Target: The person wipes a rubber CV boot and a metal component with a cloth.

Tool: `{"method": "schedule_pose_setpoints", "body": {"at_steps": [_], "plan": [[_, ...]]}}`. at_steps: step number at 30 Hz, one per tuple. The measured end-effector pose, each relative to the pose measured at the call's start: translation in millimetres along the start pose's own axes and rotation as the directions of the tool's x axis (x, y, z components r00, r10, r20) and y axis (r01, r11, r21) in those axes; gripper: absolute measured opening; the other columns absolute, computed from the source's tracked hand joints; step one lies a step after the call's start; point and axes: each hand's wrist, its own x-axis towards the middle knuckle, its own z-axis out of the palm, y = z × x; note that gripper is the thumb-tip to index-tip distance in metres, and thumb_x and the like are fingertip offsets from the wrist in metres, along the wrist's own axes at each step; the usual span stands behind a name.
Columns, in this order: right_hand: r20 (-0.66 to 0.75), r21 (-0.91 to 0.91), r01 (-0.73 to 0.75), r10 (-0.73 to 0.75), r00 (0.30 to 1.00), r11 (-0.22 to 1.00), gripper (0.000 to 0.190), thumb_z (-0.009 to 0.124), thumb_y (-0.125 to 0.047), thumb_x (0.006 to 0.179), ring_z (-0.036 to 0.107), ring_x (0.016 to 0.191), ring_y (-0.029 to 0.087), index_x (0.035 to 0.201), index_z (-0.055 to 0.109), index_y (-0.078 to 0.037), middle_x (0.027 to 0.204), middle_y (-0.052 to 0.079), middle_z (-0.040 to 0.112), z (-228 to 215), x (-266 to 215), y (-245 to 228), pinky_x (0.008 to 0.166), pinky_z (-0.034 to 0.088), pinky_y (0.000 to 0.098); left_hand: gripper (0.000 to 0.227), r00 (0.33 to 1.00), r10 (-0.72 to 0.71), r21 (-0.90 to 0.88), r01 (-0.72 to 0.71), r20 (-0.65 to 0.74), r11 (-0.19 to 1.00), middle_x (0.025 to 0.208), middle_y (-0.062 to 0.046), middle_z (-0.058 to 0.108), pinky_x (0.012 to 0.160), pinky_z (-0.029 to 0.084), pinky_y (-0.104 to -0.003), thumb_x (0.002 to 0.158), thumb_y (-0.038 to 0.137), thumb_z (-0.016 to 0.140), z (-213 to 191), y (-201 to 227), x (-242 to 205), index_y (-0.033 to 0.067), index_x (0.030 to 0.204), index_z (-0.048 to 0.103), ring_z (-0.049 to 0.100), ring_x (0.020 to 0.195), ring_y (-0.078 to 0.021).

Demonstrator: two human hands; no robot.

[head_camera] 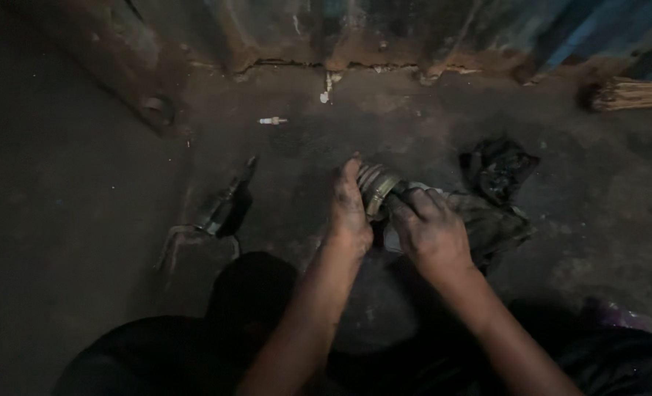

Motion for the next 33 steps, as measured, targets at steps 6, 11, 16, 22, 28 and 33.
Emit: {"method": "schedule_pose_setpoints", "body": {"at_steps": [6,11,16,22,28,33], "plan": [[0.005,0.011,0.006,-0.006,1.000,1.000,0.035,0.072,-0.007,0.076,0.066,0.100,0.037,0.112,0.074,-0.008,0.109,0.013,0.067,-2.5,-2.2,2.2,0.081,0.057,0.0456,0.049,0.994,-0.041,0.126,0.054,-0.099,0.991,0.108,-0.002,0.069,0.087,0.048,-0.044,0.098,0.049,0.045,2.3,-1.2,1.1,0.0114,0.123,0.063,0.066,0.096,-0.0177],[0.082,0.018,-0.056,0.054,0.995,0.998,0.027,0.072,-0.008,0.076,0.066,0.102,0.040,0.102,0.072,-0.007,0.109,0.016,0.067,9.1,-6.1,4.8,0.083,0.057,0.0467,0.051,0.991,0.122,0.166,-0.112,-0.055,0.980,0.130,-0.001,0.058,0.103,0.040,-0.039,0.102,0.043,0.054,-12.9,-22.7,18.8,0.0085,0.139,0.051,0.053,0.119,-0.0154],[0.115,0.128,-0.124,0.110,0.987,0.984,0.024,0.075,-0.006,0.080,0.065,0.102,0.042,0.103,0.074,-0.004,0.112,0.018,0.067,17.7,-14.0,7.2,0.084,0.056,0.0491,0.046,0.944,0.319,0.169,-0.302,-0.080,0.938,0.128,-0.010,0.059,0.104,0.047,-0.036,0.099,0.031,0.059,-14.0,-36.6,25.7,0.0013,0.132,0.050,0.056,0.121,-0.0222],[0.097,0.272,-0.329,0.315,0.944,0.904,0.030,0.070,0.002,0.078,0.068,0.103,0.044,0.108,0.072,-0.001,0.120,0.022,0.067,37.3,-28.6,-5.9,0.089,0.056,0.0460,0.040,0.901,0.400,0.300,-0.339,-0.170,0.892,0.115,-0.009,0.064,0.094,0.049,-0.034,0.097,0.031,0.058,0.8,-27.6,-0.5,-0.0002,0.121,0.057,0.061,0.106,-0.0208],[0.055,0.649,-0.359,0.429,0.901,0.671,0.026,0.063,0.006,0.083,0.073,0.102,0.034,0.107,0.071,0.001,0.110,0.019,0.072,37.7,-38.1,-12.5,0.091,0.056,0.0371,0.045,0.831,0.543,0.389,-0.463,-0.122,0.796,0.110,-0.011,0.061,0.092,0.049,-0.035,0.097,0.032,0.062,23.6,-24.3,-28.0,-0.0040,0.122,0.053,0.059,0.101,-0.0205],[0.485,0.608,-0.750,0.627,0.610,0.259,0.020,0.065,0.001,0.092,0.065,0.083,0.026,0.110,0.076,-0.001,0.095,0.018,0.073,22.1,-30.2,0.2,0.075,0.051,0.0383,0.043,0.835,0.541,0.317,-0.542,0.101,0.778,0.113,-0.006,0.061,0.096,0.048,-0.032,0.099,0.033,0.065,24.0,-19.3,-29.8,0.0007,0.125,0.052,0.059,0.105,-0.0165]]}}
